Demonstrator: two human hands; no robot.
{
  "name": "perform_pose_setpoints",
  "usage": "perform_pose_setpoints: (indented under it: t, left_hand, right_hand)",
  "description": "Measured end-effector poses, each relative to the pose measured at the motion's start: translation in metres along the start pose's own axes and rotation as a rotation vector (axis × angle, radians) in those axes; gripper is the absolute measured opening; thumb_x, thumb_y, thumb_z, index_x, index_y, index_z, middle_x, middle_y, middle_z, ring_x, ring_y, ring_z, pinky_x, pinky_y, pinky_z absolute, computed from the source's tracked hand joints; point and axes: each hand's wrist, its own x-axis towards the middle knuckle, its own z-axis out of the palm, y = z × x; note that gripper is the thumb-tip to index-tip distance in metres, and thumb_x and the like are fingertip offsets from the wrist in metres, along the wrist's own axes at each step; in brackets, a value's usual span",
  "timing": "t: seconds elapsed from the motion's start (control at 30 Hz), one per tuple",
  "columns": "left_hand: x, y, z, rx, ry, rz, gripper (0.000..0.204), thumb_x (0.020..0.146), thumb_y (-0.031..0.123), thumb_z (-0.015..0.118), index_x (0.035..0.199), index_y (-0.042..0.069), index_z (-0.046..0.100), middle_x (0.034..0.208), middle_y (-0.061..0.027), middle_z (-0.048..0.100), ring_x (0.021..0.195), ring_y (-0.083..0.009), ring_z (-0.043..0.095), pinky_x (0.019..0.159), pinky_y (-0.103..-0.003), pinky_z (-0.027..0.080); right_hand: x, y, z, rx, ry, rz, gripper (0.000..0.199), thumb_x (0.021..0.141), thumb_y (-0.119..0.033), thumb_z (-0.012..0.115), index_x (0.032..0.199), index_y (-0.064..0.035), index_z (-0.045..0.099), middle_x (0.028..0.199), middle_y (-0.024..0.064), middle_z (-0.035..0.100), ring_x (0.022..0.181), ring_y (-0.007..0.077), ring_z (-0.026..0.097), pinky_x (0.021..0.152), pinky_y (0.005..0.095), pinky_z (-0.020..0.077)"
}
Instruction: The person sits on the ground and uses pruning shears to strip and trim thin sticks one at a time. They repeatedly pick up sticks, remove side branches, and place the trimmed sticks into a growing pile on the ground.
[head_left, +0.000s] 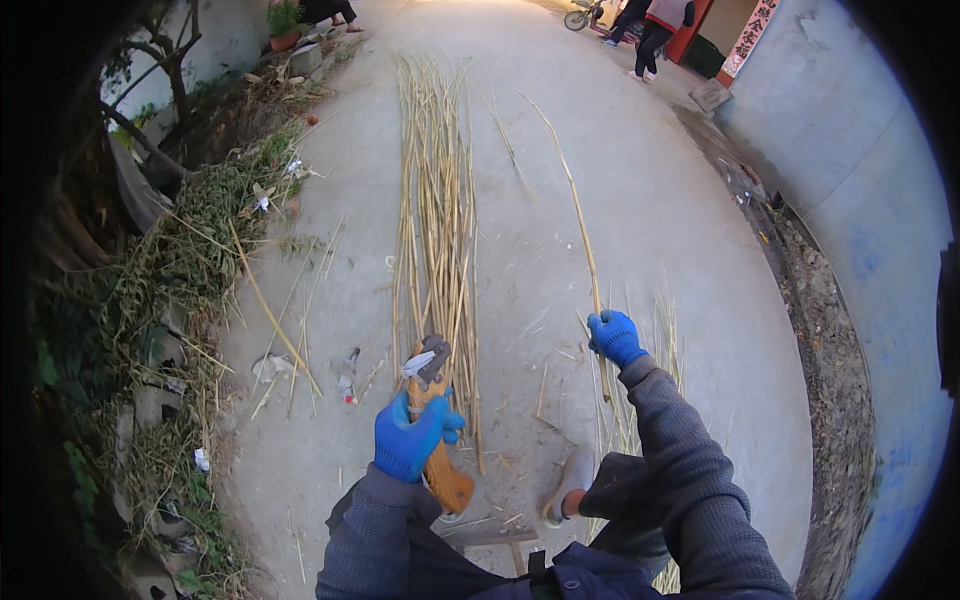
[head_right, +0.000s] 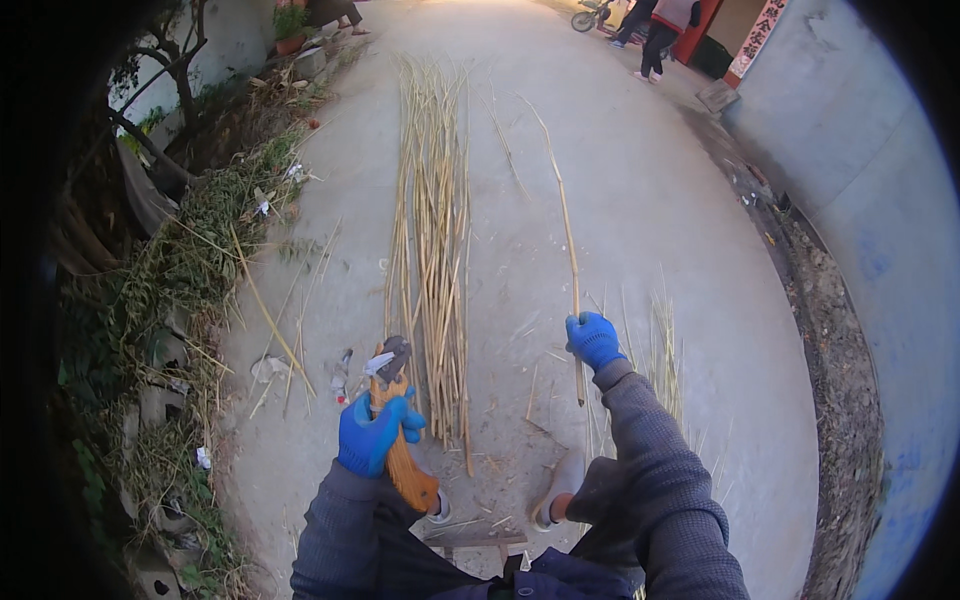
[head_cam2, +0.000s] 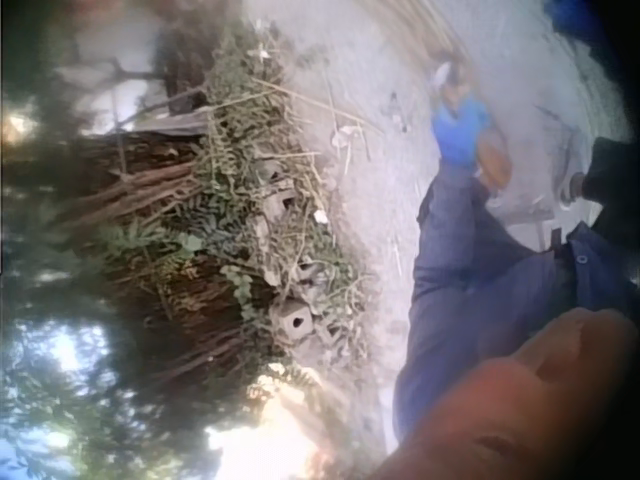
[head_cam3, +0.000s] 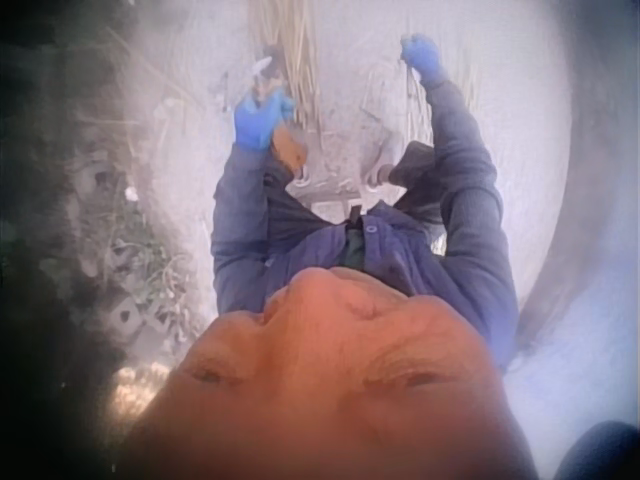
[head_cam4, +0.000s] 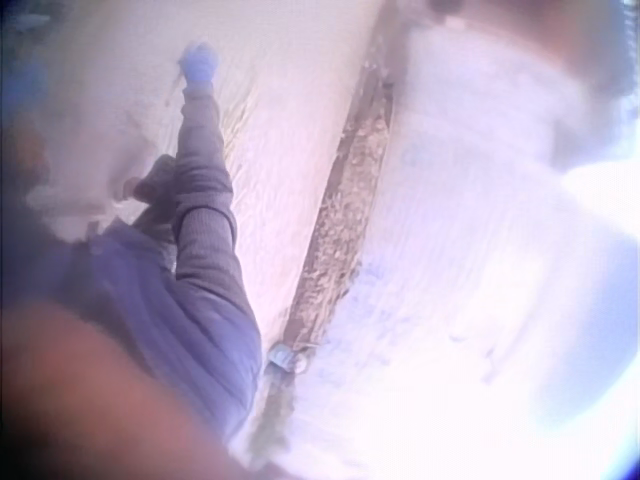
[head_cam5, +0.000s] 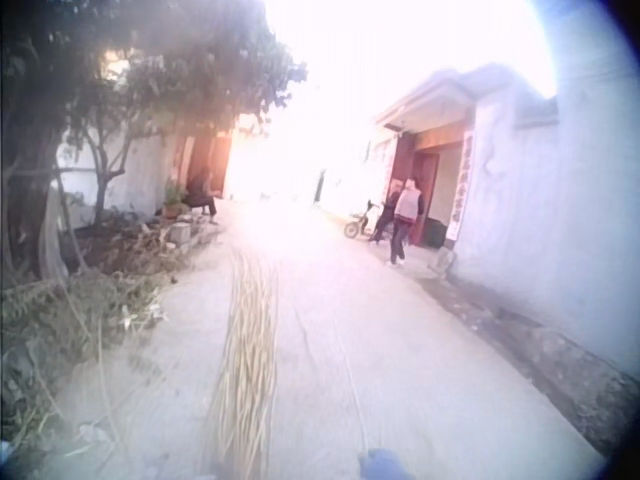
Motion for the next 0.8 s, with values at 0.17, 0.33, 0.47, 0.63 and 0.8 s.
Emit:
perform_pose_setpoints:
  t: [0.17,0.33,0.47,0.63,0.8]
  left_hand:
    - [-0.001,0.008,0.005,0.041,-0.005,-0.065,0.029,0.096,0.015,0.058,0.116,-0.005,0.059,0.081,-0.0139,0.070,0.067,-0.0186,0.067,0.064,-0.031,0.056]
    - [-0.002,0.012,0.009,0.022,-0.008,-0.090,0.031,0.096,0.016,0.058,0.120,-0.004,0.059,0.081,-0.0131,0.069,0.067,-0.0187,0.066,0.065,-0.031,0.056]
    - [-0.003,0.011,0.007,0.019,-0.010,-0.082,0.031,0.096,0.016,0.058,0.120,-0.005,0.059,0.081,-0.0132,0.069,0.067,-0.0187,0.066,0.064,-0.031,0.056]
    - [-0.002,0.003,0.004,0.004,-0.046,-0.022,0.027,0.095,0.015,0.060,0.113,-0.005,0.058,0.083,-0.0165,0.071,0.069,-0.0198,0.069,0.063,-0.032,0.058]
    - [0.005,-0.009,0.000,-0.020,-0.022,0.041,0.031,0.096,0.019,0.059,0.116,-0.004,0.060,0.080,-0.0133,0.069,0.064,-0.0183,0.065,0.062,-0.031,0.056]
  right_hand:
    - [0.060,-0.014,0.014,-0.275,-0.137,0.034,0.041,0.089,-0.034,0.048,0.080,-0.0013,0.071,0.067,0.0143,0.069,0.069,0.0294,0.070,0.072,0.0413,0.0557]
    - [0.043,0.002,0.015,-0.571,-0.142,-0.060,0.040,0.087,-0.033,0.050,0.083,-0.0003,0.072,0.078,0.0206,0.070,0.075,0.0374,0.070,0.073,0.0468,0.0551]
    - [-0.034,0.038,-0.022,-0.721,-0.150,-0.144,0.034,0.087,-0.032,0.053,0.088,-0.0023,0.070,0.080,0.0239,0.069,0.077,0.0385,0.069,0.071,0.0489,0.0543]
    - [-0.151,0.073,-0.100,-0.779,-0.047,-0.372,0.022,0.088,-0.026,0.058,0.077,-0.0068,0.055,0.060,0.0157,0.062,0.056,0.0361,0.063,0.053,0.0495,0.0491]
    - [-0.223,0.061,-0.165,-0.532,-0.033,-0.218,0.025,0.089,-0.025,0.059,0.072,-0.0064,0.055,0.059,0.0148,0.062,0.054,0.0322,0.063,0.052,0.0445,0.0500]
